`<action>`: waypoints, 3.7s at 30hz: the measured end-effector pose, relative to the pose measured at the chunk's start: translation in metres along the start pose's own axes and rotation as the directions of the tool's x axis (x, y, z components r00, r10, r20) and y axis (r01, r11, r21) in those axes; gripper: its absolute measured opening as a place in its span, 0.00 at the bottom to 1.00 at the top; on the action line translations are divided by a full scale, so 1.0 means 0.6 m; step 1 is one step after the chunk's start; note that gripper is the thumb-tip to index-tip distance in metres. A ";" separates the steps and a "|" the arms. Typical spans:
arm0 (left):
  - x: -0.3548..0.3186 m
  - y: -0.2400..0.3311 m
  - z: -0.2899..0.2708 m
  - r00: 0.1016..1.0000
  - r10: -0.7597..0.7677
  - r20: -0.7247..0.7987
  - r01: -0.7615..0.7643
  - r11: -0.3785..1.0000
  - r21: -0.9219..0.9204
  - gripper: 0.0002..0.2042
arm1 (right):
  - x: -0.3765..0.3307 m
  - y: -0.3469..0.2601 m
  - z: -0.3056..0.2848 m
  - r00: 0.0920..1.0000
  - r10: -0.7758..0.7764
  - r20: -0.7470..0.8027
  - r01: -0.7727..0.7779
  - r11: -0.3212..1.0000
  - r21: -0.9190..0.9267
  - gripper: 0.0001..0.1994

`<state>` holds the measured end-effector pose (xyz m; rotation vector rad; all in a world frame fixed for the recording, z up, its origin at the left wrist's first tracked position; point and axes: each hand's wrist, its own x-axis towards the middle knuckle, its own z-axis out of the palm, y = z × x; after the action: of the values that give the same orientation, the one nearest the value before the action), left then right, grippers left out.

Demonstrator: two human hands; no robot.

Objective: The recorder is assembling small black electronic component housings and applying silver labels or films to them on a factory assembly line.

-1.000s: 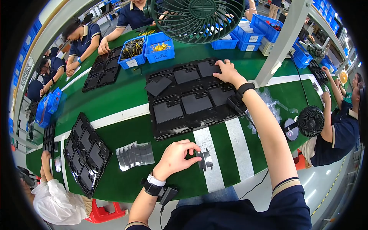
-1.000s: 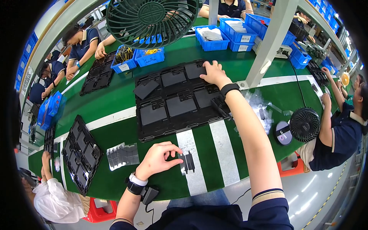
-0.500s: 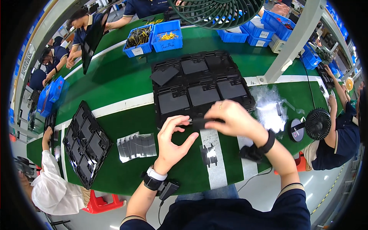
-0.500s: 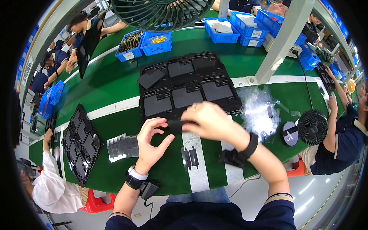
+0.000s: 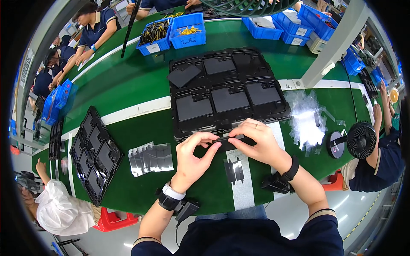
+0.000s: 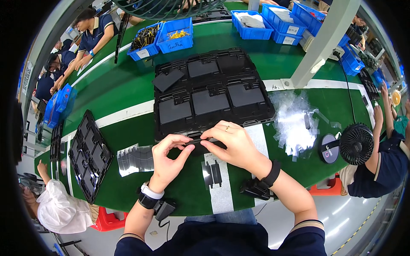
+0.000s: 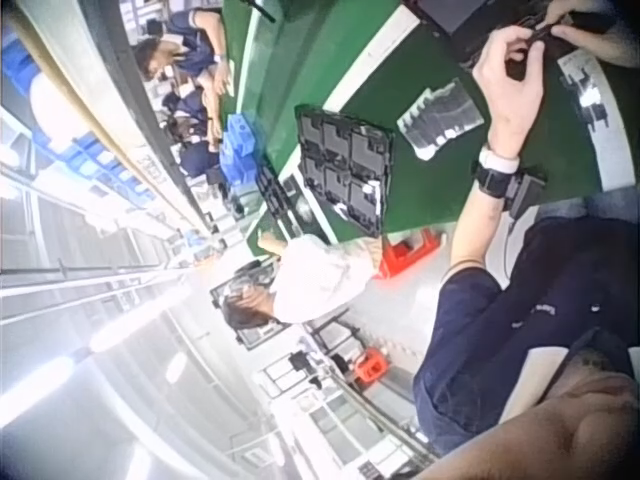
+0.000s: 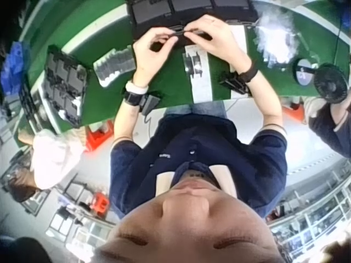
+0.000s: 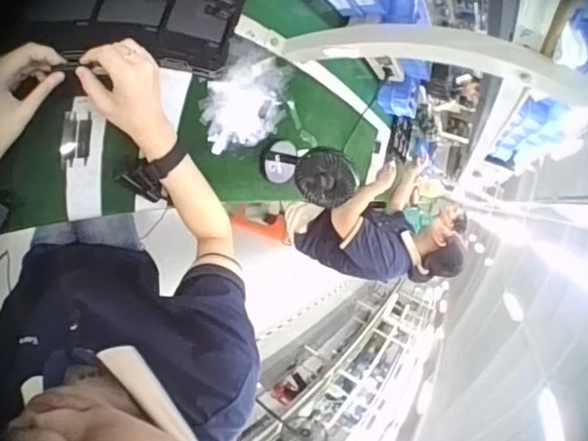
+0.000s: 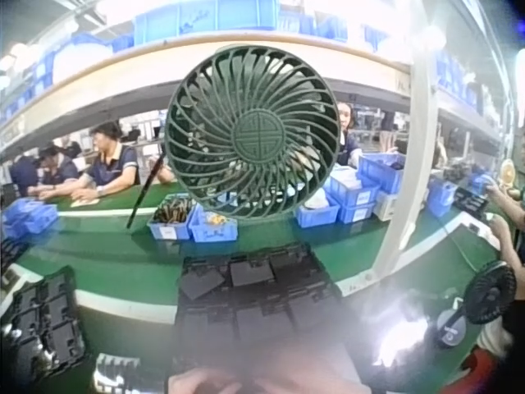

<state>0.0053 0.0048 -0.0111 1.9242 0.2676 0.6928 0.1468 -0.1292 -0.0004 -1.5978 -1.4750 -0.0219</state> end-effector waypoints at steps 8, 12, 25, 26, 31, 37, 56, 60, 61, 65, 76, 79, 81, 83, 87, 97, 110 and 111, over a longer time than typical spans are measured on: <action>0.002 0.010 -0.002 1.000 0.023 -0.020 -0.022 0.998 0.061 0.07 | -0.002 0.000 -0.002 0.999 0.011 -0.044 -0.010 1.000 0.027 0.07; 0.002 0.011 -0.001 0.998 -0.052 -0.023 0.052 0.999 0.002 0.05 | -0.002 0.001 -0.002 0.999 0.022 -0.045 -0.020 0.999 0.049 0.06; 0.002 0.012 -0.005 0.990 -0.144 0.011 0.144 0.989 -0.021 0.04 | -0.001 -0.008 0.001 0.987 0.156 0.023 -0.158 0.974 0.161 0.05; 0.001 0.011 -0.004 0.993 -0.119 -0.005 0.119 0.993 -0.023 0.04 | 0.000 -0.008 0.002 0.987 0.157 0.022 -0.159 0.974 0.160 0.05; 0.002 0.008 -0.002 0.994 -0.106 -0.009 0.106 0.994 -0.035 0.03 | -0.005 -0.005 0.007 0.980 0.181 0.084 -0.193 0.966 0.169 0.10; 0.002 0.016 0.012 0.979 -0.197 -0.045 0.182 0.955 -0.234 0.06 | -0.010 -0.013 0.007 0.958 0.273 0.088 -0.286 0.894 0.345 0.17; -0.010 0.008 -0.002 0.897 -0.281 0.341 0.406 0.828 -0.387 0.09 | -0.020 0.002 0.002 0.949 0.253 0.189 -0.303 0.560 0.771 0.18; -0.010 0.017 -0.003 0.849 -0.267 0.456 0.489 0.723 -0.488 0.09 | -0.020 0.012 0.005 0.960 0.151 0.235 -0.273 0.331 0.903 0.15; -0.010 0.018 -0.004 0.849 -0.268 0.456 0.490 0.723 -0.487 0.09 | -0.020 0.007 0.005 0.937 0.183 0.297 -0.341 0.299 0.891 0.14; -0.013 0.017 -0.006 0.817 -0.202 0.539 0.499 0.716 -0.488 0.09 | -0.020 0.010 0.007 0.919 0.148 0.367 -0.388 0.165 0.907 0.15; -0.007 0.009 0.008 0.889 -0.181 0.420 0.285 0.937 -0.199 0.11 | -0.007 -0.064 -0.082 0.926 0.150 0.346 -0.310 0.825 0.473 0.26; -0.003 0.009 0.005 0.903 -0.135 0.408 0.137 0.990 0.024 0.10 | -0.024 -0.102 -0.102 0.850 0.196 0.489 -0.231 0.973 0.012 0.28; -0.008 0.007 0.005 0.892 -0.129 0.434 0.110 0.992 0.069 0.11 | -0.052 -0.106 -0.093 0.824 0.240 0.513 -0.175 0.969 -0.172 0.28; -0.008 0.009 0.009 0.883 -0.124 0.453 0.079 0.990 0.118 0.12 | -0.076 -0.107 -0.083 0.805 0.271 0.528 -0.181 0.959 -0.216 0.27; -0.008 0.015 0.011 0.862 -0.153 0.484 0.070 0.980 0.186 0.12 | -0.114 -0.095 -0.075 0.832 0.274 0.483 -0.166 0.953 -0.255 0.28; -0.015 0.025 0.013 0.836 -0.184 0.517 0.081 0.973 0.215 0.12 | -0.144 -0.082 -0.088 0.820 0.230 0.525 -0.182 0.973 -0.142 0.29; -0.013 0.024 0.013 0.833 -0.172 0.527 0.050 0.970 0.238 0.13 | -0.141 -0.080 -0.071 0.849 0.236 0.473 -0.186 0.971 -0.150 0.29; -0.013 0.023 0.014 0.832 -0.174 0.526 0.051 0.970 0.240 0.13 | -0.141 -0.080 -0.072 0.848 0.237 0.475 -0.186 0.971 -0.152 0.29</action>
<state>0.0022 -0.0113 -0.0038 2.2048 0.0961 0.0115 0.1090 -0.2288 0.0043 -1.9371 -1.6826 0.4792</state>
